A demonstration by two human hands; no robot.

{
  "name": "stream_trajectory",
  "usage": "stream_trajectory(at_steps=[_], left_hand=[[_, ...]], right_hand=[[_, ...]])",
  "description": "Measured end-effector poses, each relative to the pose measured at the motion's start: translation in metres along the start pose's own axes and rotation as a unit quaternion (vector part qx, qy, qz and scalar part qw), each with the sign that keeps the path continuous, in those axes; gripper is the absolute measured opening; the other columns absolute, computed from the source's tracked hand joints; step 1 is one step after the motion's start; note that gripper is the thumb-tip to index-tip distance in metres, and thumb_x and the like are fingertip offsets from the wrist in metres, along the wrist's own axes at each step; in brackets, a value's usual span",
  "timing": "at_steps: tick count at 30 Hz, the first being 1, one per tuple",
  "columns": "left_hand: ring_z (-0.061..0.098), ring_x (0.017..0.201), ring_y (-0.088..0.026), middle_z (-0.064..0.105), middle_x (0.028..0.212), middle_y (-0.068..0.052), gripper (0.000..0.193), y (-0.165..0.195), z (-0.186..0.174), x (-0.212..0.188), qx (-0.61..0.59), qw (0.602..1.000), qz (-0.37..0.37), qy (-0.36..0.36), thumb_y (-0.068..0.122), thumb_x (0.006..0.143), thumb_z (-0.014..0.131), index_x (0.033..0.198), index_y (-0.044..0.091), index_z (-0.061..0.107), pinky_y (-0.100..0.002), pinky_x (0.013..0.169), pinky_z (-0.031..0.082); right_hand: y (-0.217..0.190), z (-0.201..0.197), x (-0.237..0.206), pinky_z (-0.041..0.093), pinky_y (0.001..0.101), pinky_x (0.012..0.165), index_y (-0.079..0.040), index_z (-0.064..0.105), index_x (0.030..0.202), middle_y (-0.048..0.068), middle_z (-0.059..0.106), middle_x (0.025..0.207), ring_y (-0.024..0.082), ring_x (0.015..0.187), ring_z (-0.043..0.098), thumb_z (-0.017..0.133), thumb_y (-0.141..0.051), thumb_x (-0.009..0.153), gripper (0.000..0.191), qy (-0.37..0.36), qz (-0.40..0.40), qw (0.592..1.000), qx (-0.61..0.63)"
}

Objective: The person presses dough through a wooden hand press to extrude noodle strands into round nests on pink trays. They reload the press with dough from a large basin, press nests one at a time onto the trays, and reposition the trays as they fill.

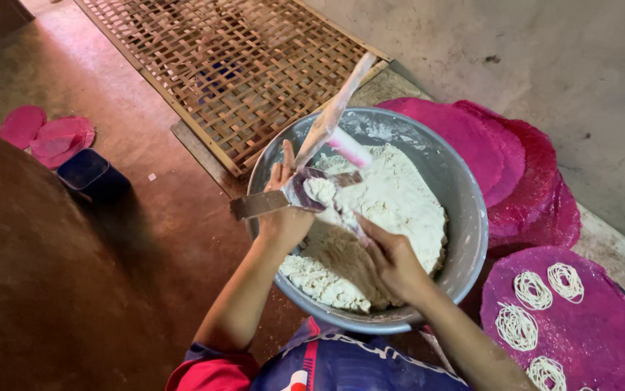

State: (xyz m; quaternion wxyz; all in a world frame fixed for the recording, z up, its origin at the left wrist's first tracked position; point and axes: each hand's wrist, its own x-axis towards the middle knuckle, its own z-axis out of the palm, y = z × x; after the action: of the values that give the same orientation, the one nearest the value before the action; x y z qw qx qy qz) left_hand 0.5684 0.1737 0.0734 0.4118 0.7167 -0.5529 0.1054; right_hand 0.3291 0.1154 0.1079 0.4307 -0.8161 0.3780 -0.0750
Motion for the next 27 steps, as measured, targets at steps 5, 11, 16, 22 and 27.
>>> stream_trajectory(at_steps=[5, 11, 16, 22, 27], left_hand=[[0.066, 0.093, -0.022, 0.068, 0.119, -0.015, 0.067, -0.044, -0.001, 0.004, -0.076, 0.968, -0.239, -0.028, 0.012, 0.083, 0.072, 0.147, 0.001, 0.053, -0.036, 0.074, 0.054], [0.062, 0.084, -0.016, 0.062, 0.096, -0.005, 0.046, 0.018, -0.016, -0.03, -0.569, 0.73, -0.37, -0.079, 0.002, 0.068, 0.065, 0.114, 0.004, 0.063, -0.032, 0.065, 0.054], [0.066, 0.087, -0.022, 0.071, 0.099, -0.014, 0.038, 0.13, -0.019, -0.08, -0.807, 0.423, -0.229, -0.342, 0.0, 0.076, 0.07, 0.113, -0.008, 0.068, -0.032, 0.076, 0.053], [0.071, 0.083, -0.015, 0.074, 0.091, -0.005, 0.032, 0.189, -0.028, -0.065, -0.45, 0.828, 0.028, -0.333, 0.017, 0.081, 0.09, 0.102, 0.005, 0.07, -0.032, 0.076, 0.059], [0.069, 0.095, -0.016, 0.074, 0.101, -0.009, 0.032, 0.255, -0.019, -0.081, -0.382, 0.823, 0.011, -0.42, 0.014, 0.081, 0.085, 0.108, 0.006, 0.069, -0.033, 0.082, 0.056]], right_hand=[[0.021, 0.01, -0.016, 0.05, 0.0253, 0.08, -0.02, 0.052, 0.15, 0.009, 0.081, 0.105, 0.009, 0.087, 0.061, 0.054, -0.006, 0.099, 0.054, -0.056, -0.095, 0.993, 0.04], [0.018, -0.011, -0.004, 0.042, 0.0362, 0.115, -0.017, 0.041, 0.161, 0.019, 0.053, 0.156, 0.023, 0.137, 0.053, 0.056, -0.017, 0.108, 0.055, -0.014, -0.266, 0.952, 0.152], [0.0, -0.048, -0.048, 0.056, 0.0478, 0.092, -0.02, -0.007, 0.164, 0.023, 0.043, 0.154, 0.031, 0.121, 0.057, 0.061, -0.065, 0.094, 0.108, 0.122, -0.295, 0.801, 0.506], [0.011, -0.121, -0.15, 0.059, 0.0374, 0.069, -0.023, 0.031, 0.159, 0.031, 0.057, 0.144, 0.034, 0.098, 0.071, 0.062, -0.045, 0.101, 0.069, 0.166, -0.338, 0.887, 0.267], [0.053, -0.14, -0.23, 0.062, 0.0386, 0.087, -0.024, 0.041, 0.147, 0.029, 0.058, 0.145, 0.036, 0.113, 0.073, 0.069, -0.024, 0.102, 0.053, 0.255, -0.473, 0.83, -0.15]])
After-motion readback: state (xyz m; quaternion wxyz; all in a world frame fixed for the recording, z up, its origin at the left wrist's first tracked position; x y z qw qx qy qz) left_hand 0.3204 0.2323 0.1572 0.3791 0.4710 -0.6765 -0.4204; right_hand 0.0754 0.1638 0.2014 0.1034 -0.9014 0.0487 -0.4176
